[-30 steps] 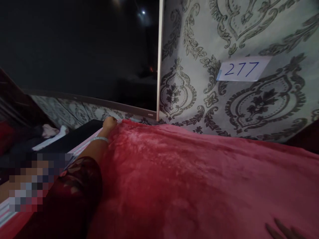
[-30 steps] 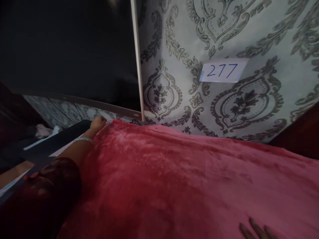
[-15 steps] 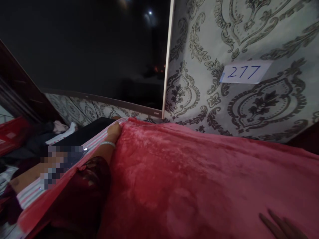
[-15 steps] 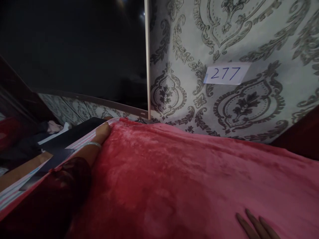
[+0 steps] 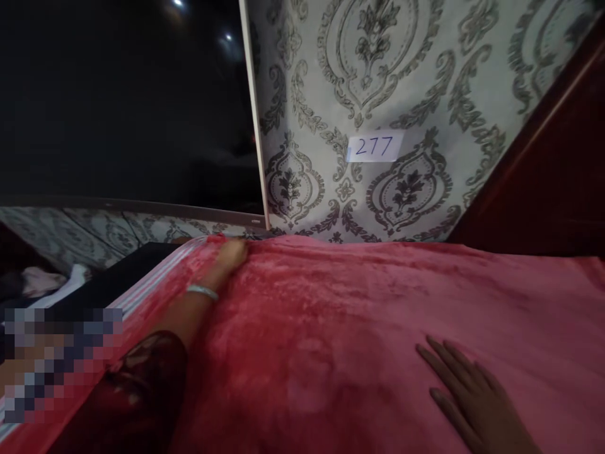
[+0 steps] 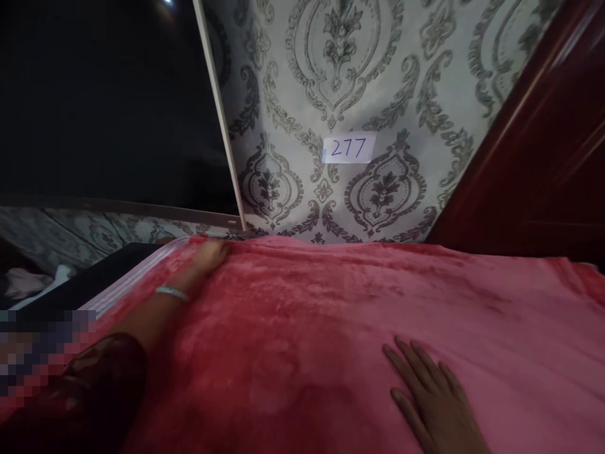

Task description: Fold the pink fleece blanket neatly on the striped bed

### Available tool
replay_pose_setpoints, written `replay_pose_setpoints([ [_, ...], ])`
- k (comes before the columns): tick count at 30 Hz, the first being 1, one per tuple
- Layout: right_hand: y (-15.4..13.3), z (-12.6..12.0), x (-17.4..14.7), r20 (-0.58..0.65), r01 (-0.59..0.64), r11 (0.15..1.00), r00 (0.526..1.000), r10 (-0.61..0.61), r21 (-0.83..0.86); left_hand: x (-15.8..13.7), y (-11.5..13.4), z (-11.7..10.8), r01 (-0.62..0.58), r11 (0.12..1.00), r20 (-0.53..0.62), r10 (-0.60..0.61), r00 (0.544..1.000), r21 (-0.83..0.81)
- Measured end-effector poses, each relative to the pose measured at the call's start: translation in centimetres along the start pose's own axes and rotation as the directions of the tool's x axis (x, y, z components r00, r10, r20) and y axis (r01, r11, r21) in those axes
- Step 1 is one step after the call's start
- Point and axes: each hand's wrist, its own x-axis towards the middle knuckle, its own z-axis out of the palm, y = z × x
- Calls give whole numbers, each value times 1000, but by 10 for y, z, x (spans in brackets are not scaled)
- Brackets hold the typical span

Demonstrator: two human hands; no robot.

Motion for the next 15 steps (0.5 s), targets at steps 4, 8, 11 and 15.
replay_pose_setpoints([
  [4, -6, -2, 3, 16, -18, 1000, 1000, 19, -23, 7, 93, 34, -304, 951, -8, 304, 953, -57],
  [8, -8, -6, 6, 26, -29, 999, 999, 30, -12, 11, 144, 58, -363, 927, -92, 355, 930, -92],
  [11, -1, -12, 18, 36, -8, 998, 999, 6, 56, 14, 152, 70, -323, 938, -141, 306, 941, -121],
  [15, 16, -21, 68, 6, 14, 969, 1000, -17, 246, 17, 148, 81, -294, 942, -173, 266, 948, -160],
])
